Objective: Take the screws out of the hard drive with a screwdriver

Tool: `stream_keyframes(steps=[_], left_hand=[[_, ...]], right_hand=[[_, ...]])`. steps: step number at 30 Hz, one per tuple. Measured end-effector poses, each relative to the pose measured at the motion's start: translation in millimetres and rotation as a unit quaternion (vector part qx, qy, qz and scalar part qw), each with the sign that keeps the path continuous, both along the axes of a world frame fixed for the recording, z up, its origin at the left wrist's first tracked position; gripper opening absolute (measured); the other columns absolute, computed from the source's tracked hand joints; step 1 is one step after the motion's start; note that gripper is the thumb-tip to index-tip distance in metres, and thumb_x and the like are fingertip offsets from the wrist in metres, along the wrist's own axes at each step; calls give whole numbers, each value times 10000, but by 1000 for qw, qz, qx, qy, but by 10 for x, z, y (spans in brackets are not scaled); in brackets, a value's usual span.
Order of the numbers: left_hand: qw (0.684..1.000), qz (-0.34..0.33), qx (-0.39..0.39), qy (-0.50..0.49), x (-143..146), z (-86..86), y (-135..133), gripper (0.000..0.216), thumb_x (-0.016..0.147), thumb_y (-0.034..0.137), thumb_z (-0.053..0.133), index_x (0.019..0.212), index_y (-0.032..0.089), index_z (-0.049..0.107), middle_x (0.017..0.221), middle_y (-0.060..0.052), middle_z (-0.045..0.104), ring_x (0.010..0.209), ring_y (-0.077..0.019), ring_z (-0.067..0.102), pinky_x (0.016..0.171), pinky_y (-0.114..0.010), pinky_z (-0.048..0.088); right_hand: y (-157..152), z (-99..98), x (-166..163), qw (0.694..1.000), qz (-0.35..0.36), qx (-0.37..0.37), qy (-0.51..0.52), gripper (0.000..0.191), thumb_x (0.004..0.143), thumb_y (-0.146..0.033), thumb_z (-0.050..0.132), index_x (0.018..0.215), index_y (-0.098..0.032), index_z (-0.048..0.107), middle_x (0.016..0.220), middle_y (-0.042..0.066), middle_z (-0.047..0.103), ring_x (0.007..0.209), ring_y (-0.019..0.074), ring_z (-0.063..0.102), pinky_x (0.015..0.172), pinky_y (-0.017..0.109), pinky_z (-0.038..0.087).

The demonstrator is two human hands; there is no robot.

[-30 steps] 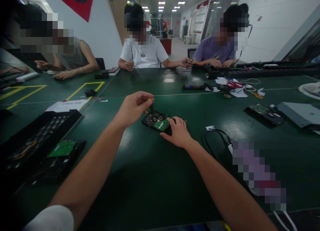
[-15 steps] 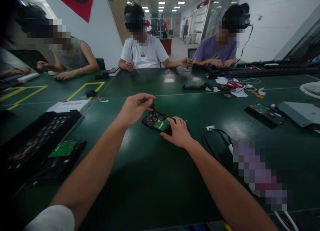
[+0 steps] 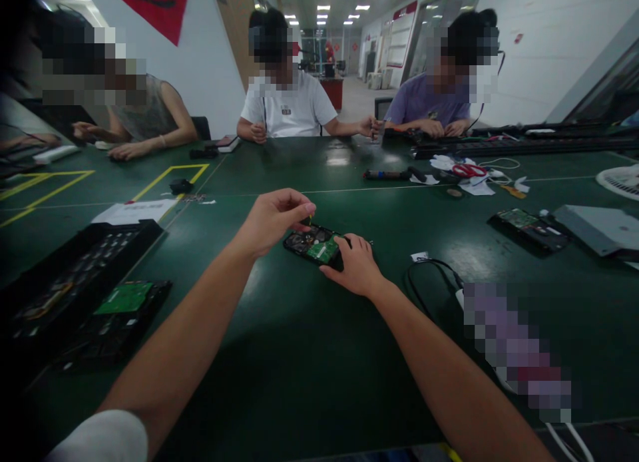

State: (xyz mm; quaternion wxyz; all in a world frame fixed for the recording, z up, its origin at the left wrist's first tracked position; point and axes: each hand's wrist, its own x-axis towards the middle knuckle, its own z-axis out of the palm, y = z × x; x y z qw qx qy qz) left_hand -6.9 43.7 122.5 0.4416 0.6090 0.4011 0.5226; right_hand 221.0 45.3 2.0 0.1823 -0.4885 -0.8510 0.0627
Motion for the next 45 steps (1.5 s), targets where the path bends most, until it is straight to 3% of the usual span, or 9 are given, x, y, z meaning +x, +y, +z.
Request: stream_keyframes(steps=[5, 9, 18, 25, 28, 37, 41, 45], left_hand=[[999, -11, -32, -19, -1, 12, -15, 287, 833, 348, 825, 976, 171, 650, 904, -60, 718, 800, -152, 678, 630, -266, 630], [998, -11, -51, -42, -7, 3, -5, 290, 845, 371, 808, 935, 160, 632, 953, -84, 726, 862, -166, 682, 679, -284, 638], [999, 31, 0, 20, -63, -17, 39, 230, 885, 381, 747, 975, 171, 771, 889, -48, 662, 811, -139, 604, 630, -223, 584], [999, -5, -10, -34, -24, -10, 41, 149, 931, 278, 653, 976, 171, 748, 1042, -69, 669, 913, -152, 612, 761, -295, 644], [998, -7, -25, -57, -10, -14, 44, 150, 913, 296, 695, 961, 162, 741, 1035, -72, 677, 930, -157, 623, 781, -305, 641], [1000, 23, -3, -17, -56, -56, 57, 270, 834, 412, 806, 919, 166, 736, 820, -25, 628, 758, -126, 593, 667, -256, 603], [999, 42, -8, 2, -65, -23, 44, 230, 857, 359, 766, 982, 173, 713, 865, -45, 656, 786, -147, 619, 587, -231, 582], [998, 25, -51, -40, -22, 34, 9, 165, 860, 274, 721, 974, 174, 656, 949, -76, 703, 864, -178, 668, 595, -246, 592]], right_hand=[[-9, 0, -8, 1000, -1, 8, -2, 822, 910, -724, 608, 1538, -211, 479, 1498, 207, 494, 1407, 423, 444, 1142, 611, 378], [-12, -1, -10, 1000, 0, 16, 0, 815, 914, -724, 603, 1523, -195, 491, 1491, 214, 501, 1396, 419, 455, 1137, 597, 387], [-22, 17, -19, 1000, -2, 17, 1, 795, 910, -697, 621, 1507, -185, 500, 1496, 224, 502, 1400, 424, 456, 1143, 603, 378], [-16, 3, -8, 1000, 0, 16, 1, 787, 915, -703, 611, 1511, -202, 496, 1496, 216, 502, 1410, 422, 445, 1135, 599, 387], [-8, -6, -4, 1000, 0, 16, -1, 800, 913, -711, 610, 1513, -195, 495, 1495, 221, 500, 1409, 423, 446, 1140, 607, 380], [-1, -27, -8, 1000, 2, 21, 10, 808, 904, -697, 634, 1520, -194, 494, 1489, 224, 507, 1395, 427, 457, 1140, 612, 377], [-4, -22, -7, 1000, 5, 17, 9, 797, 906, -695, 629, 1526, -214, 490, 1488, 212, 508, 1397, 423, 455, 1139, 607, 380], [-6, -10, -3, 1000, 1, 8, 1, 815, 908, -713, 616, 1532, -207, 480, 1496, 218, 496, 1405, 427, 445, 1137, 609, 383]])
